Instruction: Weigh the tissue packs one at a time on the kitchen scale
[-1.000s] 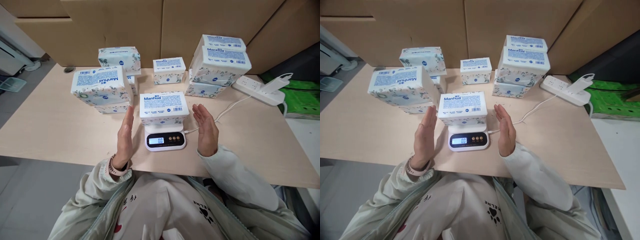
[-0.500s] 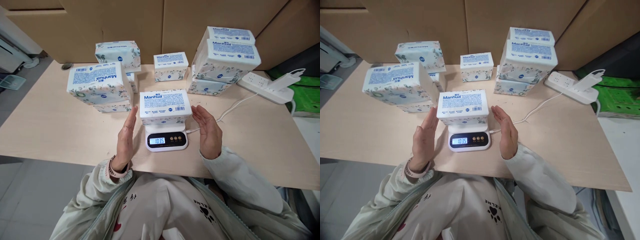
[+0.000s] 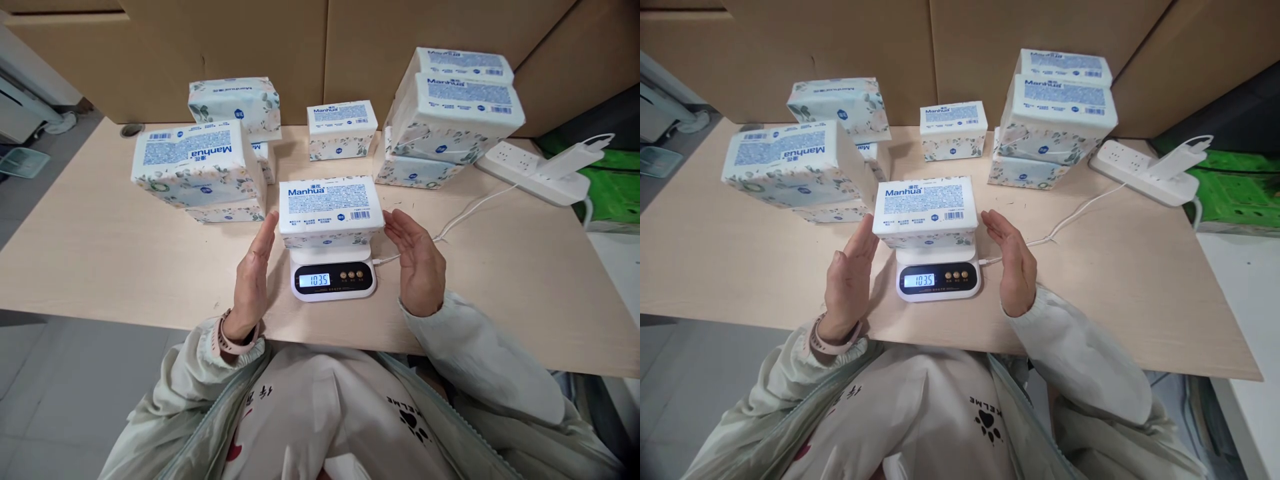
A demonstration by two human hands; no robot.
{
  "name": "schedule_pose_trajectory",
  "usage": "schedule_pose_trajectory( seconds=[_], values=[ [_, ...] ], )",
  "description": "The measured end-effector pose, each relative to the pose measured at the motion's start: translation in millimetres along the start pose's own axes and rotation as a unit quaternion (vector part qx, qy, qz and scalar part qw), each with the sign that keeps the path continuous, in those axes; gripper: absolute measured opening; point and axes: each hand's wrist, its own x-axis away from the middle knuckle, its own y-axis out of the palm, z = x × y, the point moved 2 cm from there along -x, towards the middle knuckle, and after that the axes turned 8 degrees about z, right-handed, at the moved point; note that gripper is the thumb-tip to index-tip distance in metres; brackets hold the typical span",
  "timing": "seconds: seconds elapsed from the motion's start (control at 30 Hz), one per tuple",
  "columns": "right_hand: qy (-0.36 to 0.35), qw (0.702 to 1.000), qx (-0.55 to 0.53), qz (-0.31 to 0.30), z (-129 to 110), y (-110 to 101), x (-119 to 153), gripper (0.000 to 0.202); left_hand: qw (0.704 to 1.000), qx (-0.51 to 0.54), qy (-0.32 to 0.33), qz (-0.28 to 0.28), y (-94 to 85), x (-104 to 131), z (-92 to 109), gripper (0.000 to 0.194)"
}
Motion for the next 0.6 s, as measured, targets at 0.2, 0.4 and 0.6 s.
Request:
schedule_pose_trajectory(
  seconds=[0.2,0.4,0.6],
  values=[
    [-0.005,1.000,-0.005,-0.003,0.9,-1.3,0.0,0.045,1.000,-0.003,0.007,-0.005,-0.2,0.2,1.0,0.056],
    [-0.002,1.000,-0.013,-0.004,0.0,-0.7,-0.3,0.042,1.000,0.003,-0.002,0.004,-1.1,0.6,0.3,0.056],
    [0.001,1.000,-0.005,0.002,-0.4,-0.3,-0.4,0.045,1.000,0.008,-0.003,0.008,-0.4,1.1,-0.9,0.055]
  ],
)
